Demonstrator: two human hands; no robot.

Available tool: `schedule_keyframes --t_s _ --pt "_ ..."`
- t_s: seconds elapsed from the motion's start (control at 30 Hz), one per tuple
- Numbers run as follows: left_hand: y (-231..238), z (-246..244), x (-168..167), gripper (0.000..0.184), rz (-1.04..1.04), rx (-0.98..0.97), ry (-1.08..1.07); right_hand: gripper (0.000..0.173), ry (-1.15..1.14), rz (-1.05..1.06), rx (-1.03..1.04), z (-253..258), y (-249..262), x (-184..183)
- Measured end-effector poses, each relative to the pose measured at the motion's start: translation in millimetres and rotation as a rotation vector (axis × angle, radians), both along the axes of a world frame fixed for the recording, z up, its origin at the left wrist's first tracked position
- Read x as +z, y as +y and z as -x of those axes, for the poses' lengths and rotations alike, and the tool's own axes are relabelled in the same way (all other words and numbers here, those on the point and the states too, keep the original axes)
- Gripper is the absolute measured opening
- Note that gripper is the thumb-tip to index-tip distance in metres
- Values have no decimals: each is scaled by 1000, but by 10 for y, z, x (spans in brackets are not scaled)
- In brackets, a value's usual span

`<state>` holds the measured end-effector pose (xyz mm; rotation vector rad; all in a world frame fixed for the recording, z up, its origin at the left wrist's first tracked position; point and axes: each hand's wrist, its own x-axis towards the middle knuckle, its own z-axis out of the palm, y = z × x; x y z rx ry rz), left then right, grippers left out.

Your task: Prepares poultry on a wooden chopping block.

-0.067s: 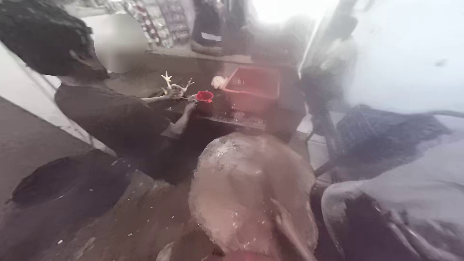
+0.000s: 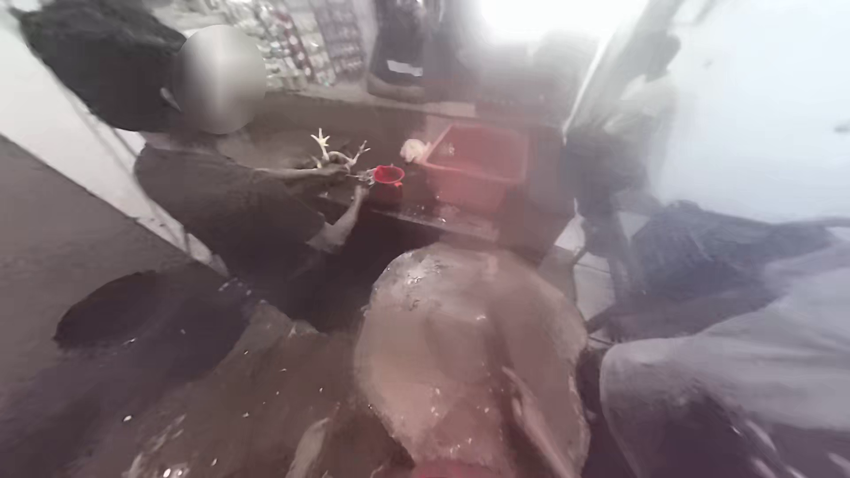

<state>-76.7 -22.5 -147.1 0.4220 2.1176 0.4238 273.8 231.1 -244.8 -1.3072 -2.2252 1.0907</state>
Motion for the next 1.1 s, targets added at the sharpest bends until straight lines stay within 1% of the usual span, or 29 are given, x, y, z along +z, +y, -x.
schedule_keyframes --t_s 0.03,0.07,0.1,0.13,0.17,0.2,0.23,0.3,0.33,0.4,0.43,0.47,0.5,0.53,0.6,0.63,0.7,0.77,0.83,0.9,0.93,1.03,1.1 --pt "43 180 -283 42 86 11 -25 50 -8 -20 2 -10 -9 1" --pt "-257 319 -1199 39 -278 -36 332 49 -33 -22 3 -19 -14 26" --pt "-353 577 -1806 42 -352 -41 301 50 -63 -6 -2 -32 -18 51" --pt "-323 747 -2135 43 -289 19 167 51 -85 18 -15 -45 -18 77" --pt "-243 811 -2277 41 -202 104 66 53 -102 45 -33 -47 -22 97" --pt "-176 824 -2323 38 -147 162 -1 54 -93 43 -47 -44 -21 79" --pt "-142 778 -2301 37 -123 205 -42 54 -57 36 -53 -47 -21 34" --pt "-171 637 -2200 38 -156 234 -82 53 -57 22 -58 -30 -16 42" --pt "-237 571 -2179 40 -179 192 -67 54 -61 26 -55 -17 -13 75" --pt "-393 365 -2143 41 -216 119 72 54 -69 36 -48 -6 -27 123" --pt "-387 367 -1937 43 -43 82 -81 54 -78 43 -40 -16 -28 129" --pt "-411 366 -1977 42 38 123 -116 54 -91 63 -38 -19 -33 157" --pt "-501 402 -2196 40 62 139 -92 56 -103 84 -40 -15 -33 200" --pt "-601 455 -2407 39 70 111 -68 57 -118 93 -40 -17 -32 216" --pt "-761 537 -2642 40 82 79 -84 54 -104 72 -32 -23 -32 146" --pt "-818 544 -2679 40 71 94 -103 53 -93 56 -30 -22 -31 95" --pt "-876 524 -2641 43 42 82 -102 50 -95 59 -41 26 -34 88" --pt "-885 542 -2731 41 37 62 -78 51 -103 67 -31 56 -56 159" --pt "-841 549 -2810 39 23 105 -91 50 -118 31 -22 33 -75 131" --pt "-683 540 -2760 38 -1 169 -141 48 -99 -23 -35 11 -39 38" --pt "-601 530 -2696 38 -3 180 -147 47 -100 -17 -40 16 -24 49" --pt "-416 452 -2423 41 -8 167 -108 50 -155 73 -39 37 -17 262" --pt "-319 407 -2266 42 2 127 -94 52 -127 106 -56 44 -34 343"
